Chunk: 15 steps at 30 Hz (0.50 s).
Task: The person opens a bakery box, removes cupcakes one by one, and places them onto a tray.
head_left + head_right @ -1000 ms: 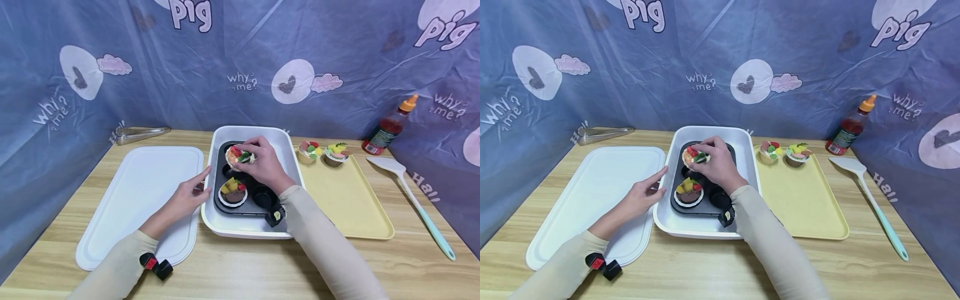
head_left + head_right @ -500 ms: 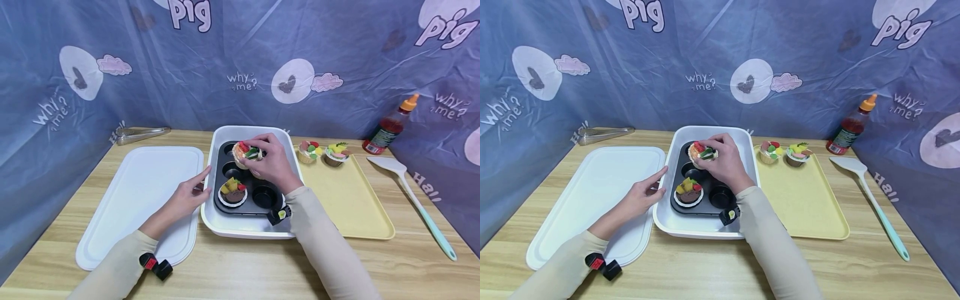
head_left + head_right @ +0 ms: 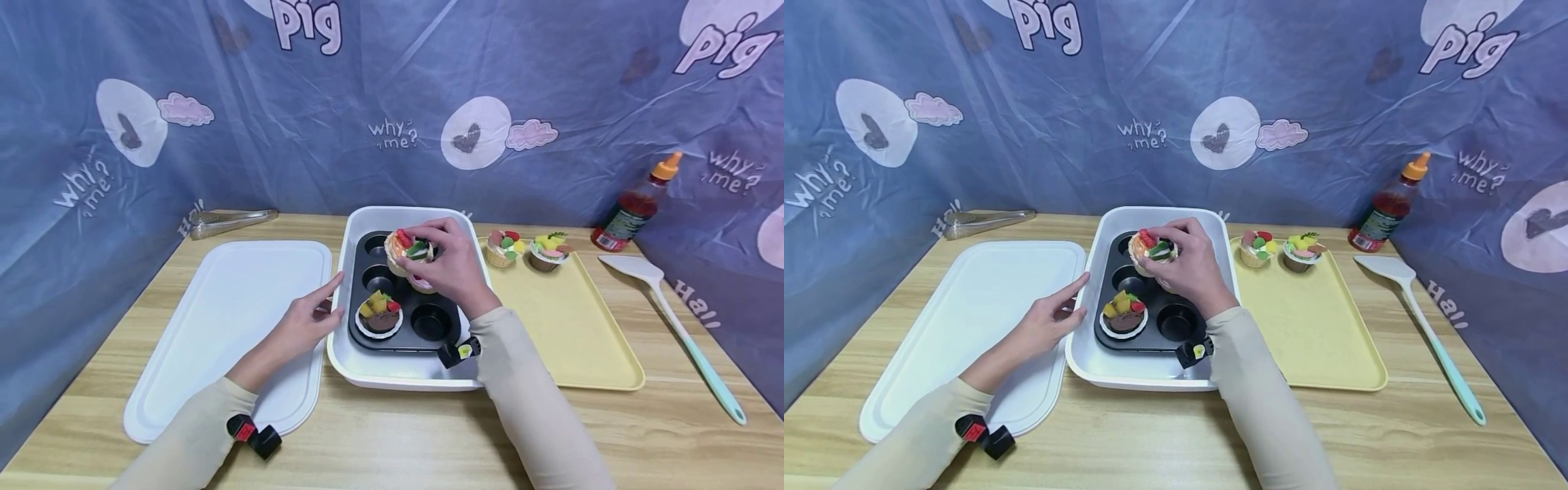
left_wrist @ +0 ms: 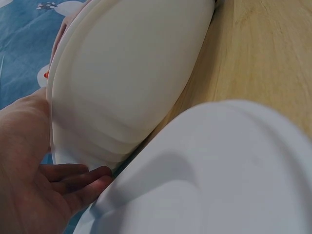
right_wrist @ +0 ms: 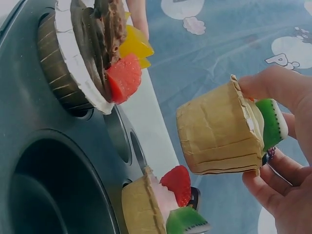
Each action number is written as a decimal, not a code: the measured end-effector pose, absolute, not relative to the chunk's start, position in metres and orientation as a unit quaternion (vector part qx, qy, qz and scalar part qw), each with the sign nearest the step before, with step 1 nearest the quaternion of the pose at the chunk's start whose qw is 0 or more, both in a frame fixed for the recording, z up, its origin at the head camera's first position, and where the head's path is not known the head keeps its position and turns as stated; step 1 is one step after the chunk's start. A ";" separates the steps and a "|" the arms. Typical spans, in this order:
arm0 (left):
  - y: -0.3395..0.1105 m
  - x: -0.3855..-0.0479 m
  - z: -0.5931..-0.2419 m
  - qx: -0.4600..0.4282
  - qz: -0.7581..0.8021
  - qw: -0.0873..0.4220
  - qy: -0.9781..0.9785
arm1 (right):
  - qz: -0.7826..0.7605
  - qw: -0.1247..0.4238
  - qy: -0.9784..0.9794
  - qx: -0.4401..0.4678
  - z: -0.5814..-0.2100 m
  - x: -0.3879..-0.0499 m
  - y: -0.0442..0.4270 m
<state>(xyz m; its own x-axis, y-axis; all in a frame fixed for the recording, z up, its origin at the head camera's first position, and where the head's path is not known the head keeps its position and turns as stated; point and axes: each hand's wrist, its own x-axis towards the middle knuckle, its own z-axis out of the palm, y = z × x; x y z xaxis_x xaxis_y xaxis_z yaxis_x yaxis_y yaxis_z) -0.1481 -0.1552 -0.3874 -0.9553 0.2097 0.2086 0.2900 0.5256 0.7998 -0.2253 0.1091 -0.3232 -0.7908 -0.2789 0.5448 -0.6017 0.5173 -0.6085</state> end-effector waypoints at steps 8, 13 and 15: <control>-0.157 -0.147 -0.386 -0.140 -0.465 0.042 -0.873 | 0.432 0.209 -0.837 0.264 -0.317 -0.222 0.112; -0.156 -0.148 -0.386 -0.141 -0.468 0.042 -0.871 | 0.432 0.196 -0.847 0.242 -0.309 -0.220 0.121; -0.155 -0.147 -0.386 -0.139 -0.468 0.041 -0.872 | 0.430 0.194 -0.850 0.234 -0.305 -0.220 0.126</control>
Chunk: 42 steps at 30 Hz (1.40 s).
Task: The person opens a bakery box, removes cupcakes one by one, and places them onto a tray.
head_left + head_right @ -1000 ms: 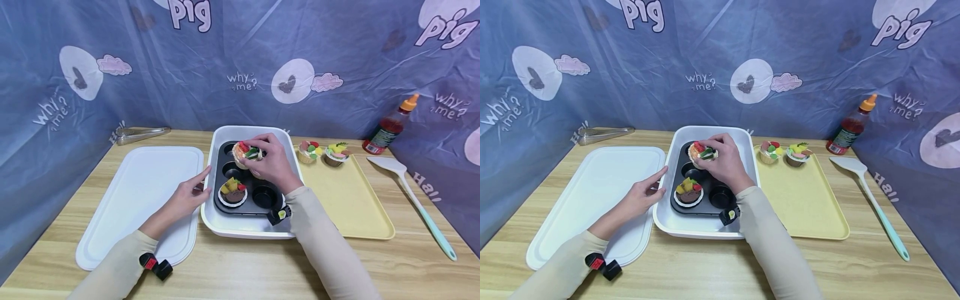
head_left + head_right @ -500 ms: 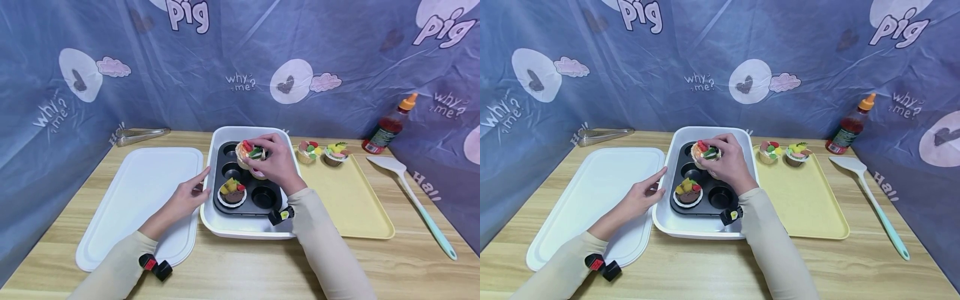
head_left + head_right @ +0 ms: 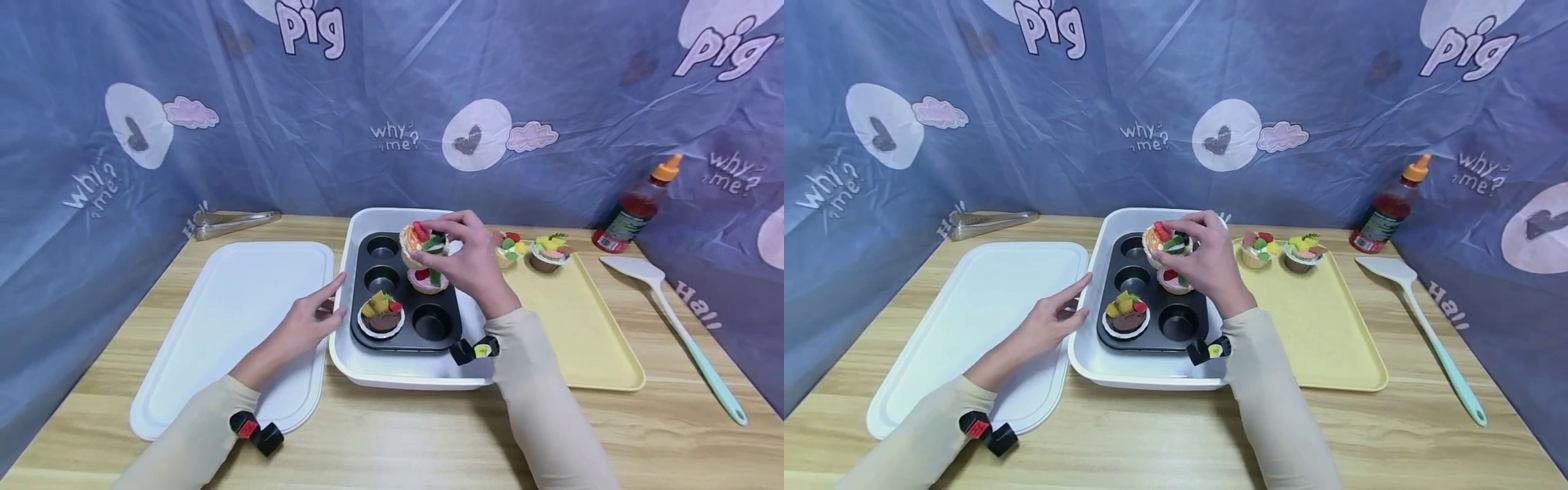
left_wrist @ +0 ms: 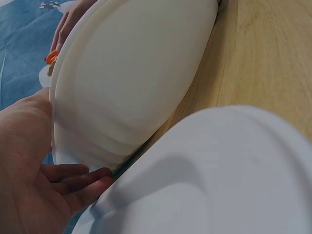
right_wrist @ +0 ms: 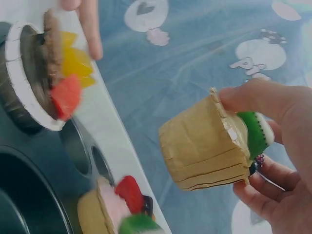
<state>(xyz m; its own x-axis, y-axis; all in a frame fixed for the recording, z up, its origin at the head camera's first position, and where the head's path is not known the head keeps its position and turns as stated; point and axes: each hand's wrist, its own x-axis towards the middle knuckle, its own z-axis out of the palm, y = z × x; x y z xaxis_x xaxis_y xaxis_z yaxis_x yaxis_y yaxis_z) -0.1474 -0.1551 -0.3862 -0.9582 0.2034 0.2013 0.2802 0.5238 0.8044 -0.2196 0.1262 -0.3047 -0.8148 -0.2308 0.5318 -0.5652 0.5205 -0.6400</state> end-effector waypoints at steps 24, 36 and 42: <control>-0.157 -0.149 -0.388 -0.142 -0.463 0.038 -0.874 | 0.536 0.150 -0.816 0.158 -0.294 -0.234 0.246; -0.157 -0.149 -0.387 -0.138 -0.464 0.034 -0.875 | 0.583 0.064 -0.803 0.104 -0.308 -0.233 0.283; -0.157 -0.148 -0.387 -0.138 -0.466 0.033 -0.873 | 0.580 0.024 -0.808 0.104 -0.319 -0.236 0.292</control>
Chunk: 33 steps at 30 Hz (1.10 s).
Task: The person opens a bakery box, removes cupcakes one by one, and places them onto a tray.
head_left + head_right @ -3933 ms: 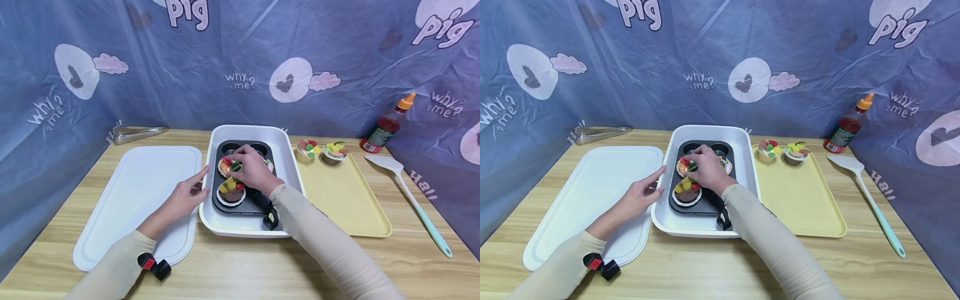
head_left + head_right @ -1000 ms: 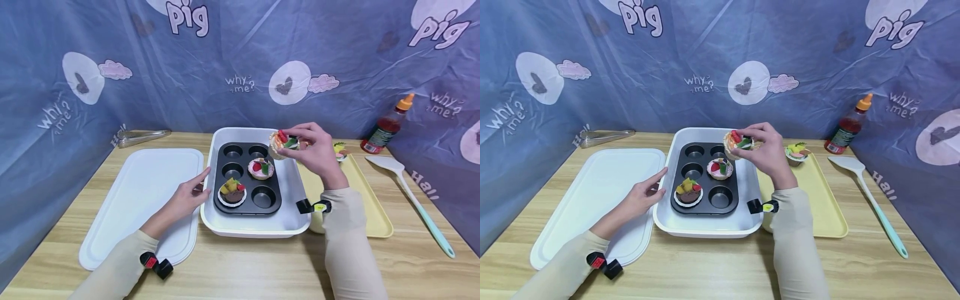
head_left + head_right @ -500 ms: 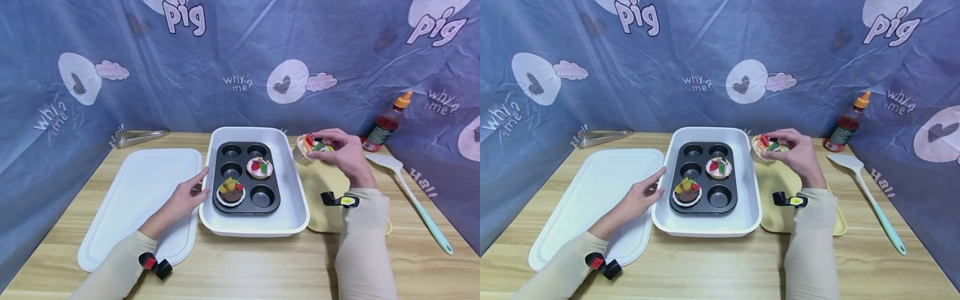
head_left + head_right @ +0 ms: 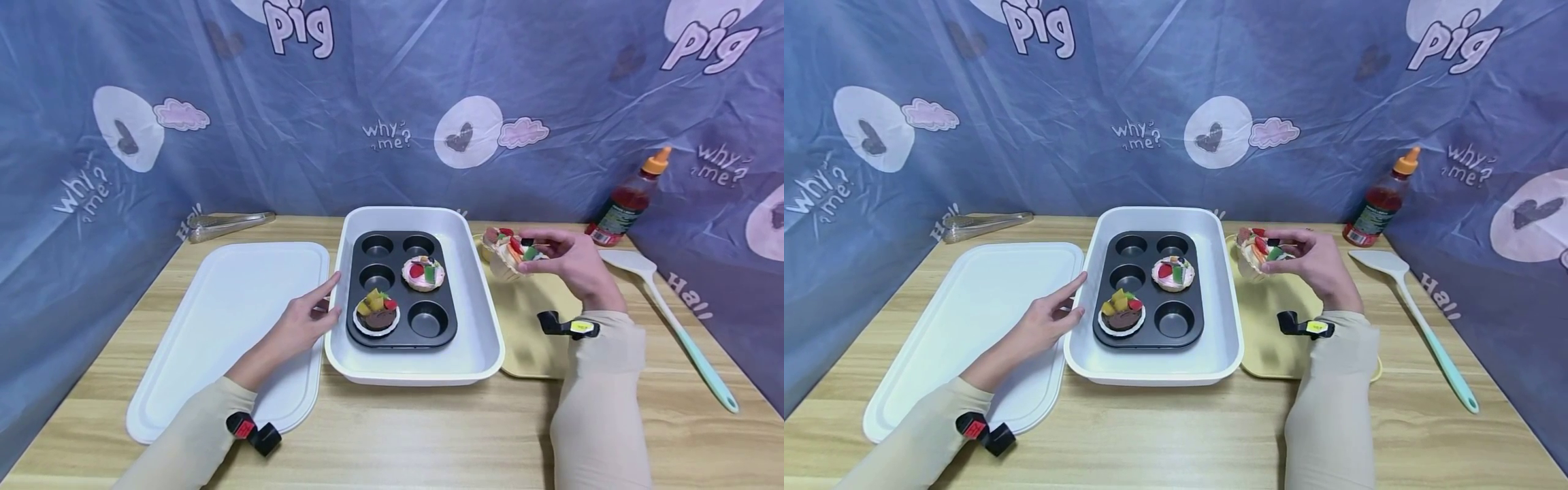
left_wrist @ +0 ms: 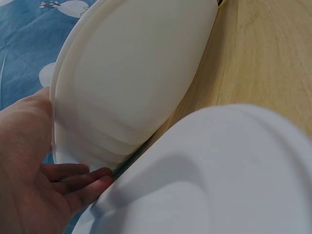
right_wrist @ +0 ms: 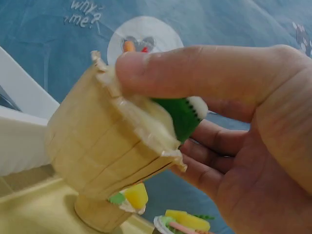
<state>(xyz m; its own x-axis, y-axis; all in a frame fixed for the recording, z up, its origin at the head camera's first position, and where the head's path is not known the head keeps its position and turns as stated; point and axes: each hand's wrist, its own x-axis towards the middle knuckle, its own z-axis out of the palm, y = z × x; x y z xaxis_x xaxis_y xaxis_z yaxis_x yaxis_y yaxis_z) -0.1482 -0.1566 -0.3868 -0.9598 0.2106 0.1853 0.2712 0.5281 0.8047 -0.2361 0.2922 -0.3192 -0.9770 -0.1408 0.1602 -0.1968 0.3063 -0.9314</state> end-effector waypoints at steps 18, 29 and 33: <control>-0.157 -0.148 -0.386 -0.139 -0.467 0.029 -0.873 | 0.492 -0.028 -0.867 0.076 -0.336 -0.245 0.299; -0.157 -0.149 -0.387 -0.137 -0.468 0.028 -0.873 | 0.455 -0.060 -0.884 0.090 -0.342 -0.249 0.299; -0.157 -0.149 -0.387 -0.135 -0.467 0.023 -0.874 | 0.450 -0.065 -0.886 0.094 -0.343 -0.249 0.298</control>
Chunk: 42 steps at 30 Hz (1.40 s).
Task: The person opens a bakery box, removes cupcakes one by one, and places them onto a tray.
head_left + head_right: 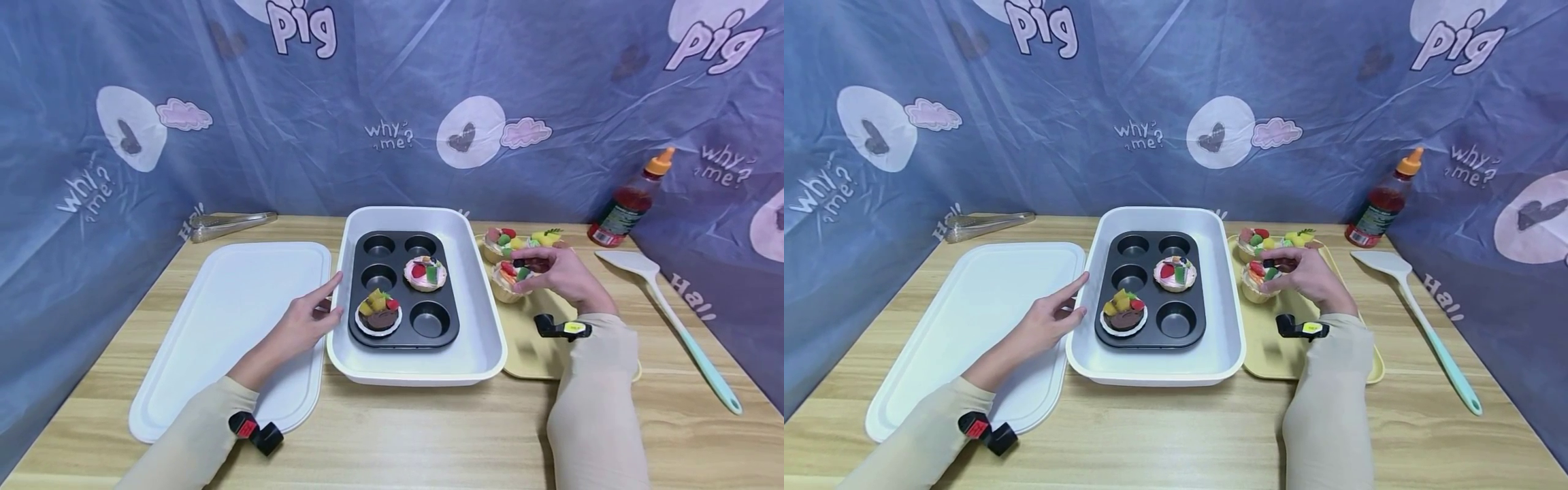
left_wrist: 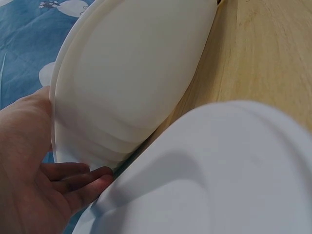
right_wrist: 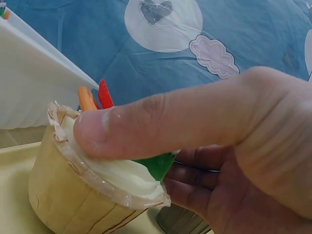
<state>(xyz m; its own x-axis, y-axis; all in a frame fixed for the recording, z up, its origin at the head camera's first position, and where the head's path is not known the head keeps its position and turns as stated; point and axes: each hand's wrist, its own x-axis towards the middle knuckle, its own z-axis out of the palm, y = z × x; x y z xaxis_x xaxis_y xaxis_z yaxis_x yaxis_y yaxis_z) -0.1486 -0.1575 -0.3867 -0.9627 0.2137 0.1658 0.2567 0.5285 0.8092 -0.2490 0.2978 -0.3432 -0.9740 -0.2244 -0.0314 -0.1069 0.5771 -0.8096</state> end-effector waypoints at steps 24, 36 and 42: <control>-0.157 -0.148 -0.386 -0.142 -0.465 0.021 -0.874 | -0.435 0.072 0.887 -0.138 -0.345 -0.250 0.301; -0.155 -0.148 -0.386 -0.138 -0.464 0.029 -0.875 | -0.398 0.048 0.907 -0.130 -0.316 -0.240 0.295; -0.155 -0.148 -0.386 -0.138 -0.463 0.033 -0.875 | -0.401 0.006 0.908 -0.126 -0.295 -0.232 0.279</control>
<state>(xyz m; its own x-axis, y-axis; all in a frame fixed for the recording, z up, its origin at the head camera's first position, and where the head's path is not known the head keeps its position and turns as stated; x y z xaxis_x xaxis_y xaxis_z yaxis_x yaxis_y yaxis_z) -0.1476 -0.1547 -0.3863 -0.9599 0.2101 0.1854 0.2715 0.5331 0.8013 -0.2319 0.2789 -0.2955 -0.9684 -0.2331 0.0890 -0.2228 0.6475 -0.7287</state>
